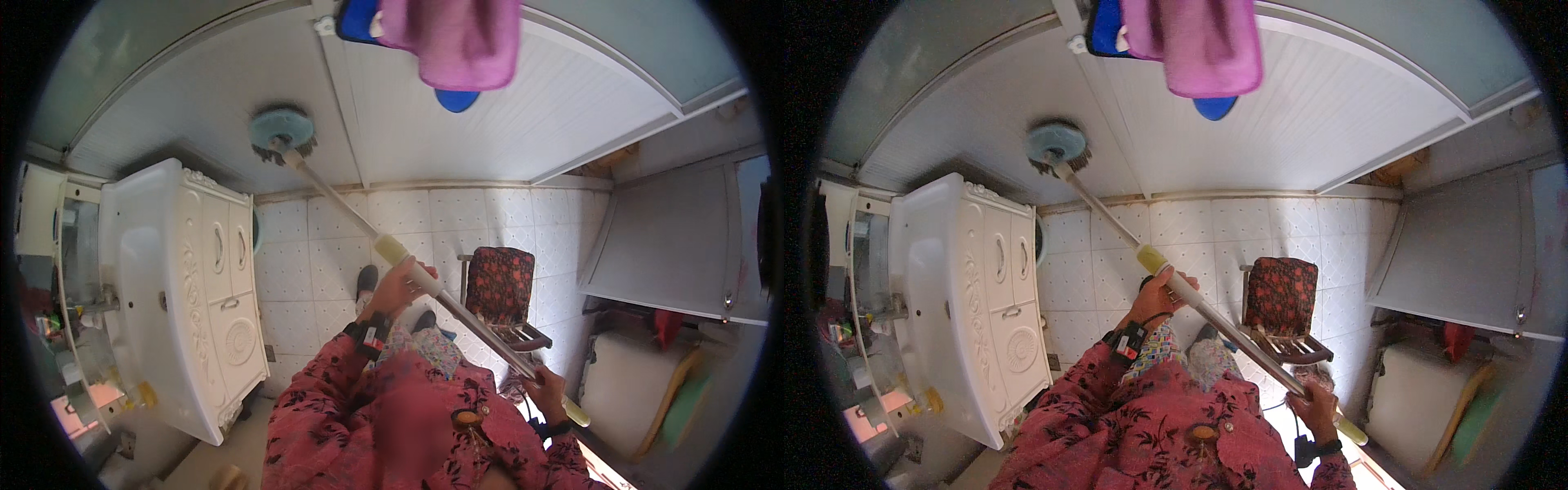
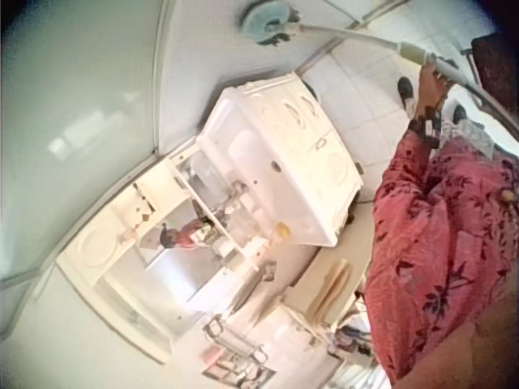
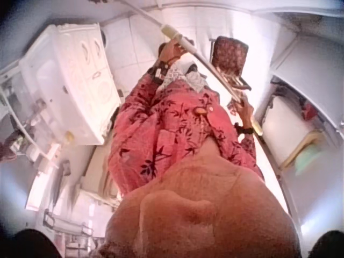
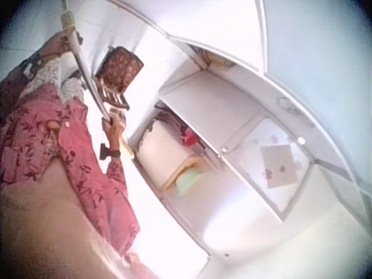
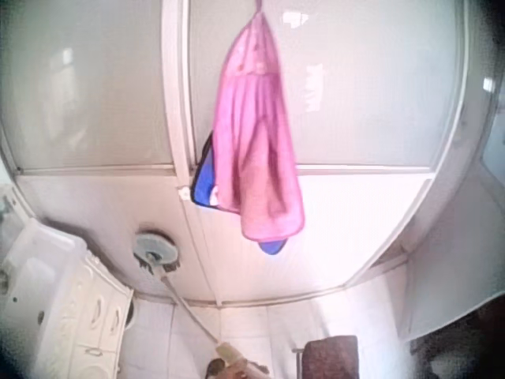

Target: The person is using a long-handled mop to clean a high frosted glass partition wall.

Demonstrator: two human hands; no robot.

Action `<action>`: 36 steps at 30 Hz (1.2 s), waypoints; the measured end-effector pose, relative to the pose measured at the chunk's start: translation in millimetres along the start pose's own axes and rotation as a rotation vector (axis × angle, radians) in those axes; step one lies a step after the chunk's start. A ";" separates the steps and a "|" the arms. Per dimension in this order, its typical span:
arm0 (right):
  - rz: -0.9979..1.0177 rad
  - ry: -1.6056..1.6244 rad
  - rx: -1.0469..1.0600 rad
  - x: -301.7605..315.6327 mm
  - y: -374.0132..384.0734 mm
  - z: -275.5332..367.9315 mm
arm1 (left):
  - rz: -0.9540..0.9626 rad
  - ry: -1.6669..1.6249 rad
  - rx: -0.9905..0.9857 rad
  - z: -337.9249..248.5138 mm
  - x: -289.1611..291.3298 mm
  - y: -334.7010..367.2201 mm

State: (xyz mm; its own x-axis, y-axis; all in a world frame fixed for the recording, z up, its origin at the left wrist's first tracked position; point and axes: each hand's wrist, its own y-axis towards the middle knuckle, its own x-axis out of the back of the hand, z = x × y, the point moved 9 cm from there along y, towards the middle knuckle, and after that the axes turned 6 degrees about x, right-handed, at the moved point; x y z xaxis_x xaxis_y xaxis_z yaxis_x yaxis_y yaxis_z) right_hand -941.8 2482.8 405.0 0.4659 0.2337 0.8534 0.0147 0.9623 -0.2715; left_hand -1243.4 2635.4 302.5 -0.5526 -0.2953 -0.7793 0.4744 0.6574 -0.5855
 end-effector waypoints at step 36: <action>0.443 -0.308 0.142 -208.8 190.8 177.2 | -0.790 0.590 -0.085 -51.0 375.5 123.3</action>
State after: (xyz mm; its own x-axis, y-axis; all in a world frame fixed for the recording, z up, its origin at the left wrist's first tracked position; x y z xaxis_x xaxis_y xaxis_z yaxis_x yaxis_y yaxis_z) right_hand -1193.0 2642.3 253.9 0.1203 0.6295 0.7677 -0.2532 0.7671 -0.5894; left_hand -1427.4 2641.0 -50.9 -0.9530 -0.2926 0.0780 -0.2156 0.4746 -0.8534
